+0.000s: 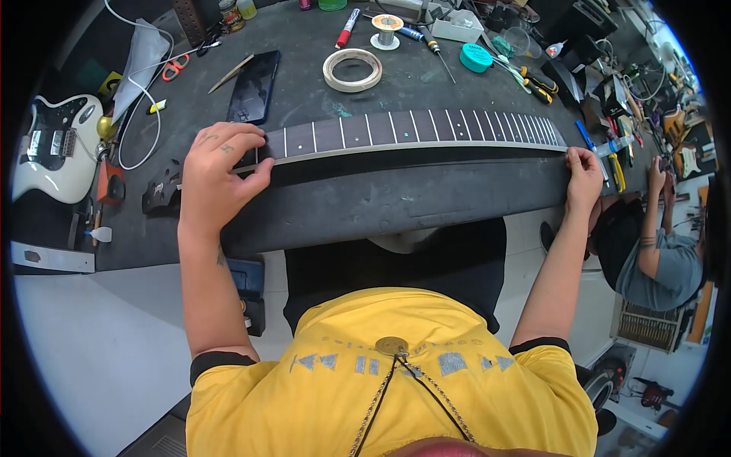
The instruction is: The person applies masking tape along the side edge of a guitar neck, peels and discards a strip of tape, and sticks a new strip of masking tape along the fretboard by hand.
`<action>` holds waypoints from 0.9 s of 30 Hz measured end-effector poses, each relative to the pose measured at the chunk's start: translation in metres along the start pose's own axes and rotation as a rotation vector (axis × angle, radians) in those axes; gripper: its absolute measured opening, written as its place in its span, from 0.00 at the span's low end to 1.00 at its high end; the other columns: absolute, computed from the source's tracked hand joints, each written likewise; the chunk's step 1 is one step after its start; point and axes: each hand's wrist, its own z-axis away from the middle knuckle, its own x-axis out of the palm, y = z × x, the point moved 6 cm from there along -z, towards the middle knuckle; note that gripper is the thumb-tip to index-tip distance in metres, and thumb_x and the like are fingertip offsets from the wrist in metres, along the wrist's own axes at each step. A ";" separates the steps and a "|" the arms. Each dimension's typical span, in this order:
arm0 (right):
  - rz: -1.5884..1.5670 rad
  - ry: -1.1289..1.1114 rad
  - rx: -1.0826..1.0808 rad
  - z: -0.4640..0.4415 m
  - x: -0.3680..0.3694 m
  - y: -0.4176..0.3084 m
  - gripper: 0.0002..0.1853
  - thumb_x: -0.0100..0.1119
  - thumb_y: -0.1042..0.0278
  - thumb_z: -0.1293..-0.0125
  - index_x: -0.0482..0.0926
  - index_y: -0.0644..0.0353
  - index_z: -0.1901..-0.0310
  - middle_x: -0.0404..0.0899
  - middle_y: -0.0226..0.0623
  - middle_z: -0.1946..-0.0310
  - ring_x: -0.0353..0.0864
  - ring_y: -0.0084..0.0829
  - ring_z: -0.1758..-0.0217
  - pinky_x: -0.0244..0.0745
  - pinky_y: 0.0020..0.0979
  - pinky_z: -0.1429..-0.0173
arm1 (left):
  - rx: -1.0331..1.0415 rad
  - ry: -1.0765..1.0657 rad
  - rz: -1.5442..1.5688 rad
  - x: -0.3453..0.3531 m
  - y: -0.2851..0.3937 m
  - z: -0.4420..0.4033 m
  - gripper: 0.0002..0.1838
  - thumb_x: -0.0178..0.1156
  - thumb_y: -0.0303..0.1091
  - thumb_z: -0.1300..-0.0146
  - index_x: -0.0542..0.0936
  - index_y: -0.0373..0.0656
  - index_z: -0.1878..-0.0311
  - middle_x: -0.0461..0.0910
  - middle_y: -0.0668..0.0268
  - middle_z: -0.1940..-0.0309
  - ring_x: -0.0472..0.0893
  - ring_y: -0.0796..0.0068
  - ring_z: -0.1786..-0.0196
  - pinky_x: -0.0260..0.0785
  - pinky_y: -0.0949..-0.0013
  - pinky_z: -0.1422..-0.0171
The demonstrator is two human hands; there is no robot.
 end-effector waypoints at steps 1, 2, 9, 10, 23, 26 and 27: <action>0.003 -0.004 -0.004 0.000 0.000 0.001 0.09 0.75 0.67 0.20 0.88 0.65 0.52 0.88 0.28 0.61 0.83 0.19 0.56 0.77 0.23 0.47 | 0.005 -0.003 0.004 0.001 0.001 -0.001 0.15 0.81 0.25 0.51 0.89 0.39 0.59 0.93 0.63 0.52 0.91 0.57 0.45 0.79 0.55 0.33; 0.002 -0.004 -0.004 -0.001 -0.001 0.002 0.09 0.75 0.67 0.20 0.89 0.65 0.52 0.88 0.28 0.61 0.83 0.19 0.56 0.77 0.23 0.46 | 0.010 -0.006 0.007 0.003 0.002 -0.003 0.15 0.81 0.25 0.50 0.89 0.39 0.59 0.93 0.63 0.53 0.91 0.57 0.45 0.79 0.55 0.33; 0.026 -0.004 -0.005 -0.001 -0.001 0.003 0.09 0.76 0.67 0.21 0.89 0.66 0.51 0.88 0.27 0.61 0.84 0.19 0.56 0.77 0.24 0.45 | 0.056 -0.084 0.020 0.013 0.013 -0.016 0.17 0.80 0.24 0.50 0.89 0.39 0.56 0.93 0.61 0.50 0.90 0.55 0.44 0.79 0.56 0.33; 0.037 -0.003 -0.004 -0.001 -0.001 0.003 0.09 0.76 0.67 0.21 0.89 0.66 0.51 0.88 0.27 0.61 0.84 0.19 0.56 0.77 0.24 0.45 | 0.064 -0.091 0.022 0.015 0.015 -0.018 0.17 0.80 0.24 0.50 0.89 0.39 0.55 0.93 0.62 0.50 0.90 0.56 0.44 0.79 0.56 0.33; 0.168 0.009 -0.031 0.002 0.003 -0.005 0.09 0.78 0.66 0.24 0.92 0.62 0.53 0.88 0.26 0.63 0.82 0.20 0.58 0.77 0.26 0.49 | 0.070 -0.206 0.034 0.028 0.022 -0.033 0.21 0.78 0.25 0.49 0.88 0.39 0.49 0.92 0.60 0.47 0.89 0.52 0.41 0.78 0.54 0.31; 0.290 0.047 0.014 0.011 0.007 -0.023 0.09 0.77 0.64 0.26 0.92 0.61 0.54 0.91 0.32 0.63 0.86 0.27 0.58 0.82 0.34 0.47 | 0.095 -0.210 0.060 0.031 0.029 -0.038 0.22 0.79 0.27 0.50 0.88 0.39 0.49 0.91 0.57 0.46 0.88 0.49 0.43 0.79 0.51 0.34; 0.375 0.067 -0.003 0.014 0.006 -0.038 0.10 0.78 0.63 0.28 0.93 0.61 0.54 0.92 0.37 0.62 0.89 0.31 0.57 0.83 0.37 0.46 | 0.122 -0.193 0.068 0.032 0.031 -0.040 0.23 0.78 0.26 0.51 0.87 0.38 0.49 0.90 0.56 0.47 0.88 0.47 0.43 0.79 0.51 0.34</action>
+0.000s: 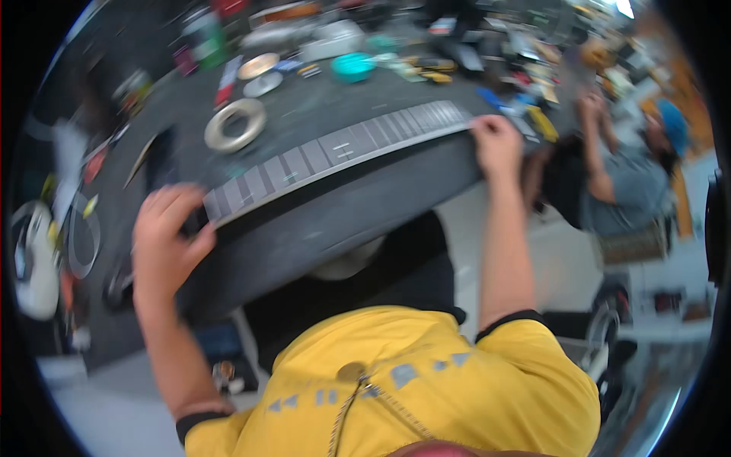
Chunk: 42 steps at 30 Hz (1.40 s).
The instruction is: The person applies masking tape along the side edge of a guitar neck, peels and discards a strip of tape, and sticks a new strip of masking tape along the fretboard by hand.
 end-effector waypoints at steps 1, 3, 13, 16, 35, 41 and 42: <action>0.012 0.011 -0.011 0.003 -0.005 -0.008 0.10 0.79 0.63 0.30 0.93 0.60 0.55 0.93 0.40 0.61 0.90 0.35 0.57 0.84 0.39 0.46 | 0.022 0.010 0.002 0.002 0.001 -0.001 0.23 0.78 0.25 0.52 0.87 0.37 0.48 0.90 0.54 0.47 0.87 0.46 0.43 0.79 0.50 0.34; -0.020 0.013 0.024 0.006 -0.004 -0.014 0.10 0.79 0.64 0.30 0.92 0.62 0.56 0.92 0.41 0.62 0.91 0.35 0.57 0.84 0.38 0.47 | -0.008 0.018 0.015 0.004 -0.002 0.000 0.22 0.76 0.21 0.52 0.87 0.36 0.51 0.90 0.54 0.48 0.87 0.45 0.42 0.79 0.49 0.35; -0.105 0.000 0.092 0.009 -0.004 -0.019 0.09 0.79 0.67 0.30 0.91 0.63 0.56 0.88 0.35 0.67 0.85 0.28 0.63 0.79 0.34 0.54 | 0.128 0.032 0.006 0.012 0.026 -0.011 0.16 0.73 0.16 0.52 0.84 0.36 0.59 0.88 0.58 0.53 0.86 0.48 0.46 0.79 0.50 0.39; -0.098 -0.009 0.104 0.008 -0.003 -0.017 0.10 0.79 0.66 0.30 0.90 0.63 0.56 0.90 0.38 0.64 0.87 0.32 0.61 0.81 0.36 0.52 | 0.121 0.043 0.008 0.013 0.027 -0.011 0.15 0.73 0.16 0.52 0.83 0.35 0.60 0.87 0.58 0.54 0.86 0.48 0.47 0.79 0.50 0.39; -0.078 0.023 0.060 0.008 -0.003 -0.015 0.08 0.79 0.68 0.29 0.91 0.63 0.56 0.89 0.31 0.68 0.84 0.22 0.63 0.79 0.31 0.54 | 0.137 0.050 0.058 0.014 0.025 -0.010 0.12 0.74 0.17 0.50 0.84 0.34 0.61 0.88 0.56 0.55 0.86 0.47 0.48 0.79 0.49 0.41; -0.025 0.014 0.008 0.000 -0.003 -0.002 0.10 0.79 0.63 0.29 0.91 0.61 0.56 0.92 0.38 0.62 0.89 0.31 0.57 0.83 0.38 0.48 | 0.115 0.022 0.093 0.010 0.026 -0.016 0.11 0.72 0.18 0.47 0.86 0.33 0.60 0.89 0.54 0.52 0.89 0.47 0.47 0.82 0.51 0.41; -0.128 0.007 0.050 -0.001 0.003 0.008 0.10 0.79 0.63 0.28 0.92 0.61 0.56 0.91 0.34 0.63 0.86 0.28 0.58 0.82 0.36 0.49 | 0.079 0.000 0.153 0.009 0.023 -0.015 0.11 0.72 0.19 0.47 0.87 0.33 0.58 0.90 0.54 0.52 0.89 0.47 0.47 0.82 0.52 0.40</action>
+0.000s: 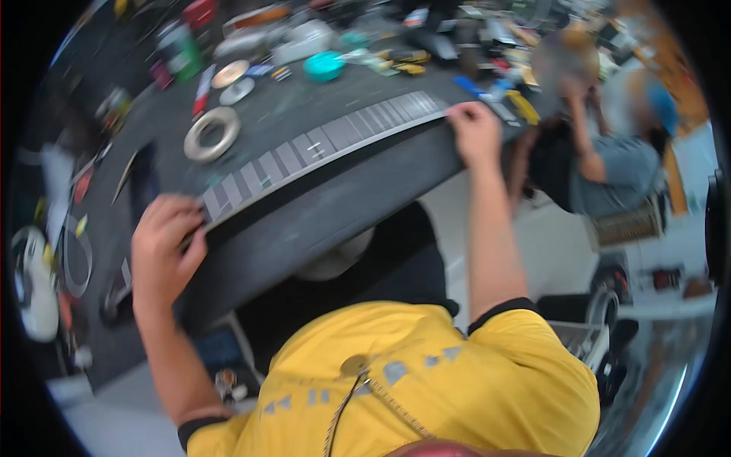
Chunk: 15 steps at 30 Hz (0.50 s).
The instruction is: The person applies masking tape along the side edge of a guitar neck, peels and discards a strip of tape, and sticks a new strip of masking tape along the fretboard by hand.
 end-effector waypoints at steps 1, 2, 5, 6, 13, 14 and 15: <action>0.048 -0.001 -0.043 -0.003 0.000 0.003 0.10 0.79 0.64 0.27 0.92 0.61 0.55 0.90 0.32 0.64 0.85 0.25 0.59 0.80 0.33 0.50 | -0.025 0.000 0.020 -0.003 -0.005 0.004 0.12 0.72 0.19 0.47 0.88 0.33 0.58 0.91 0.54 0.51 0.90 0.48 0.46 0.82 0.53 0.38; 0.005 -0.046 -0.049 -0.006 0.001 0.010 0.09 0.79 0.64 0.26 0.92 0.61 0.55 0.90 0.30 0.64 0.84 0.24 0.59 0.79 0.31 0.50 | -0.056 -0.012 0.018 -0.005 -0.011 0.009 0.11 0.73 0.20 0.46 0.89 0.34 0.58 0.92 0.55 0.51 0.90 0.50 0.45 0.83 0.54 0.38; -0.103 -0.061 -0.070 -0.012 0.004 0.023 0.09 0.77 0.65 0.23 0.91 0.62 0.53 0.88 0.26 0.63 0.82 0.19 0.58 0.77 0.27 0.50 | -0.099 0.008 0.046 -0.009 -0.020 0.021 0.13 0.75 0.18 0.47 0.91 0.34 0.56 0.94 0.57 0.48 0.91 0.52 0.44 0.83 0.56 0.36; -0.132 -0.060 -0.056 -0.011 0.006 0.023 0.09 0.77 0.65 0.23 0.91 0.63 0.53 0.88 0.26 0.63 0.82 0.18 0.58 0.76 0.26 0.50 | -0.110 0.019 0.055 -0.008 -0.021 0.024 0.13 0.75 0.18 0.47 0.91 0.34 0.56 0.94 0.57 0.48 0.91 0.52 0.44 0.83 0.56 0.36; -0.182 -0.061 -0.023 -0.009 0.005 0.021 0.11 0.78 0.64 0.22 0.90 0.64 0.52 0.87 0.25 0.62 0.81 0.18 0.57 0.74 0.23 0.49 | -0.100 0.010 0.027 -0.006 -0.021 0.023 0.12 0.78 0.19 0.46 0.91 0.33 0.57 0.94 0.58 0.49 0.91 0.54 0.45 0.84 0.56 0.38; -0.183 -0.063 -0.021 -0.010 0.005 0.023 0.11 0.78 0.64 0.22 0.90 0.64 0.52 0.87 0.25 0.62 0.81 0.18 0.57 0.74 0.24 0.49 | -0.102 0.022 0.027 -0.006 -0.021 0.022 0.10 0.78 0.19 0.46 0.91 0.34 0.59 0.94 0.59 0.50 0.91 0.54 0.46 0.84 0.57 0.38; -0.183 -0.064 -0.020 -0.009 0.005 0.022 0.11 0.78 0.64 0.22 0.90 0.64 0.52 0.87 0.25 0.62 0.81 0.18 0.57 0.74 0.24 0.49 | -0.102 0.034 0.027 -0.006 -0.020 0.021 0.09 0.77 0.20 0.46 0.91 0.35 0.60 0.94 0.60 0.51 0.91 0.55 0.47 0.84 0.57 0.39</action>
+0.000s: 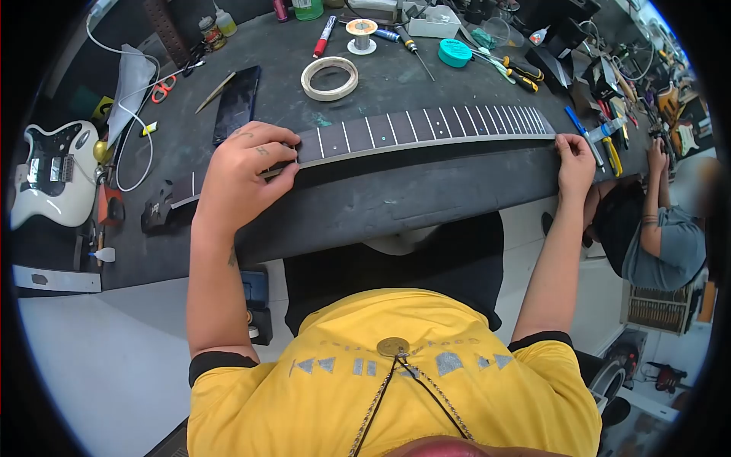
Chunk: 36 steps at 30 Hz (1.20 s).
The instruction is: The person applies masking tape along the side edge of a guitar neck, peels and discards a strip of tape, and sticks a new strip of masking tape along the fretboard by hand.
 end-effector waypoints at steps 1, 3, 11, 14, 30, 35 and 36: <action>-0.001 0.001 0.002 0.000 0.000 0.000 0.11 0.78 0.64 0.22 0.90 0.64 0.52 0.87 0.25 0.63 0.81 0.18 0.58 0.74 0.23 0.49 | 0.000 0.012 0.001 0.000 0.001 -0.001 0.08 0.77 0.21 0.46 0.91 0.35 0.62 0.94 0.61 0.53 0.91 0.55 0.48 0.83 0.57 0.40; -0.003 0.002 0.006 0.001 0.000 -0.001 0.11 0.78 0.64 0.22 0.90 0.64 0.52 0.87 0.25 0.63 0.81 0.17 0.58 0.74 0.23 0.49 | 0.016 0.021 -0.032 0.001 0.002 -0.002 0.08 0.78 0.22 0.46 0.90 0.36 0.63 0.93 0.61 0.53 0.91 0.55 0.49 0.83 0.57 0.40; 0.049 0.012 -0.022 0.001 0.000 -0.002 0.12 0.79 0.63 0.23 0.91 0.63 0.52 0.86 0.23 0.64 0.80 0.17 0.58 0.73 0.24 0.50 | 0.034 0.012 -0.099 0.009 0.009 -0.011 0.09 0.78 0.24 0.46 0.87 0.37 0.63 0.92 0.61 0.54 0.90 0.56 0.49 0.83 0.55 0.42; 0.035 0.010 -0.020 0.000 0.000 0.000 0.12 0.80 0.62 0.24 0.91 0.63 0.52 0.85 0.23 0.64 0.78 0.17 0.59 0.71 0.23 0.51 | 0.029 0.002 -0.080 0.016 0.010 -0.016 0.11 0.78 0.23 0.47 0.86 0.36 0.62 0.91 0.60 0.53 0.90 0.55 0.48 0.83 0.56 0.41; 0.113 0.024 -0.040 -0.002 0.000 0.002 0.13 0.79 0.59 0.24 0.92 0.62 0.53 0.84 0.23 0.67 0.76 0.17 0.62 0.70 0.25 0.54 | 0.107 -0.011 -0.129 0.044 0.027 -0.043 0.09 0.78 0.28 0.44 0.88 0.38 0.62 0.91 0.64 0.56 0.90 0.58 0.50 0.81 0.55 0.40; 0.142 0.040 -0.008 0.001 -0.002 0.002 0.13 0.79 0.59 0.24 0.92 0.62 0.53 0.85 0.24 0.67 0.77 0.18 0.62 0.71 0.26 0.54 | 0.192 -0.003 -0.193 0.050 0.040 -0.049 0.10 0.77 0.27 0.46 0.87 0.39 0.62 0.91 0.63 0.55 0.89 0.57 0.50 0.81 0.55 0.41; 0.143 0.045 0.002 0.000 -0.001 0.001 0.13 0.79 0.59 0.24 0.92 0.62 0.53 0.85 0.24 0.67 0.77 0.18 0.62 0.72 0.26 0.54 | 0.205 -0.011 -0.205 0.052 0.042 -0.051 0.11 0.78 0.26 0.47 0.87 0.39 0.61 0.91 0.63 0.55 0.89 0.56 0.50 0.81 0.55 0.41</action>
